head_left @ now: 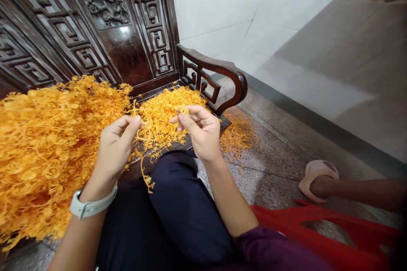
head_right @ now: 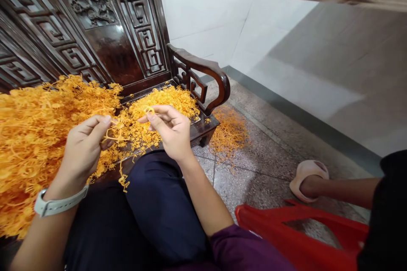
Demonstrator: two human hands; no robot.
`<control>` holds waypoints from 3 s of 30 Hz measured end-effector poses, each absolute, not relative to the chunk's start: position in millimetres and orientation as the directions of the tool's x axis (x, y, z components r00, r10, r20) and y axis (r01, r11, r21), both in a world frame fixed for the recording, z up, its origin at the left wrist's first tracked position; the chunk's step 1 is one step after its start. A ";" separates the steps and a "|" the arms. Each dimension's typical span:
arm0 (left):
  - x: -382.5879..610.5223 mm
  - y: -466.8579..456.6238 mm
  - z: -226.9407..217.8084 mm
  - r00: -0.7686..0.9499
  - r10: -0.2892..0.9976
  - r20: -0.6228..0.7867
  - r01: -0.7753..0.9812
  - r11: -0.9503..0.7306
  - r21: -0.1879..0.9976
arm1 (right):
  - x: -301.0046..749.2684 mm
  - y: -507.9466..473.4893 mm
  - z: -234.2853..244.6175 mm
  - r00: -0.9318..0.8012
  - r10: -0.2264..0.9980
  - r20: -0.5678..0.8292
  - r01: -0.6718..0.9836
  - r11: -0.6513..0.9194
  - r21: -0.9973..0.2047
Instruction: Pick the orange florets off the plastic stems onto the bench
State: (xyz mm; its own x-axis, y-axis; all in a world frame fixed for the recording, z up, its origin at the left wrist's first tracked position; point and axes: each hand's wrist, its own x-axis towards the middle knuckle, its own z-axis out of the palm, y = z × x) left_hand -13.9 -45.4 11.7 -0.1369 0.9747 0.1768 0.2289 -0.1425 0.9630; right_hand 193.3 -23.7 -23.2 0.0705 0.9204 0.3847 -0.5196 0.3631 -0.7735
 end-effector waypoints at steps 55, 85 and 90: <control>22.0 -65.5 31.5 0.071 0.951 0.302 0.335 -0.308 0.890 | 195.1 -53.1 -17.4 -0.234 0.595 0.769 -0.331 0.695 -0.639; -38.7 15.4 -34.7 -0.221 0.932 0.287 0.612 -0.096 0.785 | 262.3 -11.7 -59.6 0.202 0.907 0.370 -0.398 0.421 -0.815; -39.3 9.9 -30.5 -0.250 0.956 0.154 0.480 -0.016 0.877 | 303.4 7.7 -73.4 0.184 0.951 0.250 -0.917 0.258 -0.304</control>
State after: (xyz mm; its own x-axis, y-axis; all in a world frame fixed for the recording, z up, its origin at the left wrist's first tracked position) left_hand -39.3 9.9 -30.5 -0.2503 0.9558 0.1543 0.4801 -0.0159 0.8770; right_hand 303.4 7.7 -73.4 0.1842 0.9506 0.2499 -0.9171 0.2577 -0.3043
